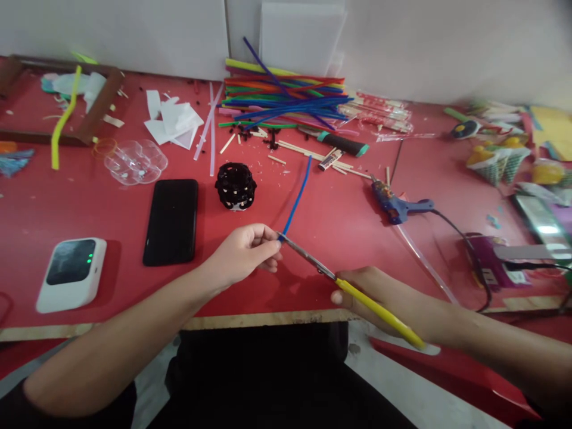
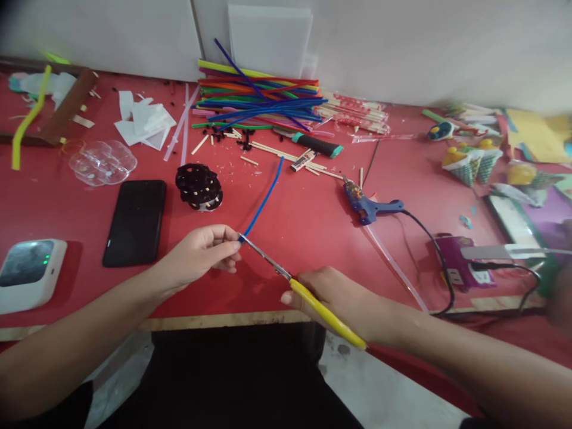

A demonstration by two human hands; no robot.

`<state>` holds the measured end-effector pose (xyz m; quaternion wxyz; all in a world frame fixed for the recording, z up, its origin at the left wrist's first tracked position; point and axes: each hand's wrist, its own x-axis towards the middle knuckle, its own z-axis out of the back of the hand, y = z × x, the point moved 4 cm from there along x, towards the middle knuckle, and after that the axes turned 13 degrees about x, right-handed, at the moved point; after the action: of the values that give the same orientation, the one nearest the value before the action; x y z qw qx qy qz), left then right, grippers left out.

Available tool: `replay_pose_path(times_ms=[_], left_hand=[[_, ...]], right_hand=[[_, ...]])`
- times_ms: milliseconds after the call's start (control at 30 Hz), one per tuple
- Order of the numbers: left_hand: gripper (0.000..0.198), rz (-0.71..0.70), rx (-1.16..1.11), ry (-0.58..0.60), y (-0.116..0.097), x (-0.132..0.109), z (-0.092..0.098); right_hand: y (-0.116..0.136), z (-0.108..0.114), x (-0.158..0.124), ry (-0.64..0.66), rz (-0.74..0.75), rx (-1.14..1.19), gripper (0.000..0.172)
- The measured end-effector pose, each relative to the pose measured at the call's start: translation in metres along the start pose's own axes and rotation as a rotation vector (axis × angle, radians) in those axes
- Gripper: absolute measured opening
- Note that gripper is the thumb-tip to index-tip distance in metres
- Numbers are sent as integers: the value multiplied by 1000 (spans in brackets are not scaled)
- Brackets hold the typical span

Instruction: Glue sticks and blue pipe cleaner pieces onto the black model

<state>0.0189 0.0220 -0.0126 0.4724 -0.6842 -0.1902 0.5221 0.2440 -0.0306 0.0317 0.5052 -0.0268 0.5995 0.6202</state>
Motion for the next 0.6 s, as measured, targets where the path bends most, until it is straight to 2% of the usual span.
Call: replay_pose_path(times_ms=[167, 433, 500, 600], left_hand=[[8, 26, 13, 8, -1, 0, 1], [8, -13, 7, 34, 2, -1, 2], [11, -87, -69, -15, -1, -1, 4], [14, -189, -260, -135, -4, -3, 8]], right_hand=[[2, -1, -1, 8, -17, 47, 44], [-6, 3, -1, -46, -44, -69, 49], [-14, 10, -2, -95, -48, -163, 47], [-28, 27, -3, -255, -55, -442, 39]])
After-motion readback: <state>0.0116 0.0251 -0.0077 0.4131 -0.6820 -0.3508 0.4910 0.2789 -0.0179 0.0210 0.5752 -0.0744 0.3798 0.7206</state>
